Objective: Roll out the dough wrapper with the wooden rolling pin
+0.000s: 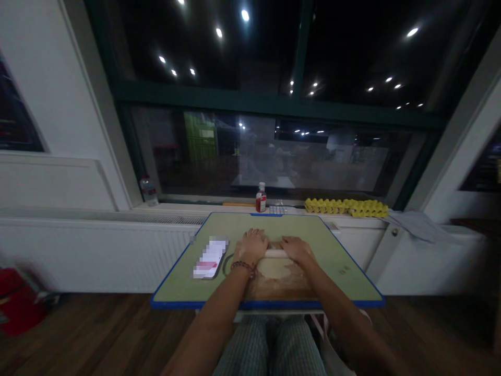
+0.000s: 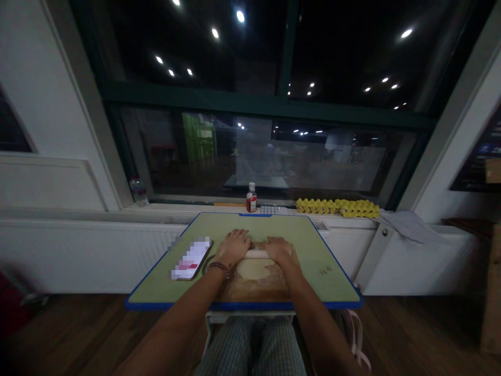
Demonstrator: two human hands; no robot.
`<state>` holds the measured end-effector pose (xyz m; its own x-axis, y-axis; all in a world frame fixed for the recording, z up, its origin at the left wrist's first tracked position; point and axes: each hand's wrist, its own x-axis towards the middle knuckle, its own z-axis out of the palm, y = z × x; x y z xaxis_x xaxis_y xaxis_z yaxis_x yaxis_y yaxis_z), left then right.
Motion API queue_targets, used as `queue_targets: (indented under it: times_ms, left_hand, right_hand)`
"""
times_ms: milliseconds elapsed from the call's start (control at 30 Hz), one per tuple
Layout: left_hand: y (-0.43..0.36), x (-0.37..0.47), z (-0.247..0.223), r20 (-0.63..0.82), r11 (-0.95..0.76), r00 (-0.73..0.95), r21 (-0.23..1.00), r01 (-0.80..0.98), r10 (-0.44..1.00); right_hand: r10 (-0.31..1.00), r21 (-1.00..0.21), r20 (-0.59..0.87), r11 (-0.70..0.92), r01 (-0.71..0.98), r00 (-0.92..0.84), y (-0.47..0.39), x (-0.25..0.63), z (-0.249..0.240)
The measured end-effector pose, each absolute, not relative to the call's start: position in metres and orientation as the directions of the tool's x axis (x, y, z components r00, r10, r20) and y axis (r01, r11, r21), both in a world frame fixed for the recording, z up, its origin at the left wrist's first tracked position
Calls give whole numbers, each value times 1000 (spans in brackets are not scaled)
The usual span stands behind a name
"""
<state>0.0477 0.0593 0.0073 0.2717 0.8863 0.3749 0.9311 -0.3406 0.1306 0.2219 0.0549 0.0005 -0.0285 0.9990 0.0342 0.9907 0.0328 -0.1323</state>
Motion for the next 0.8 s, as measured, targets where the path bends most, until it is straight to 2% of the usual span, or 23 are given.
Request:
queue_targets:
  times_ms: [200,400,633,800]
  left_hand:
    - [71,48,12,387,-286,195,195,938,901]
    - [89,48,11,357,-257,159,247,934,920]
    - [96,48,14,325,-243,147,279,929,934]
    - [95,48,17,297,-210,125,275,938,947]
  right_hand:
    - [991,-180,25,-124,976,131,65,221,3]
    - [984,-232,-1,-175,957,180,68,222,13]
    - [986,-259,83,-122,958,148,71,225,13]
    - [997,-293,72,14,956,8,75,228,10]
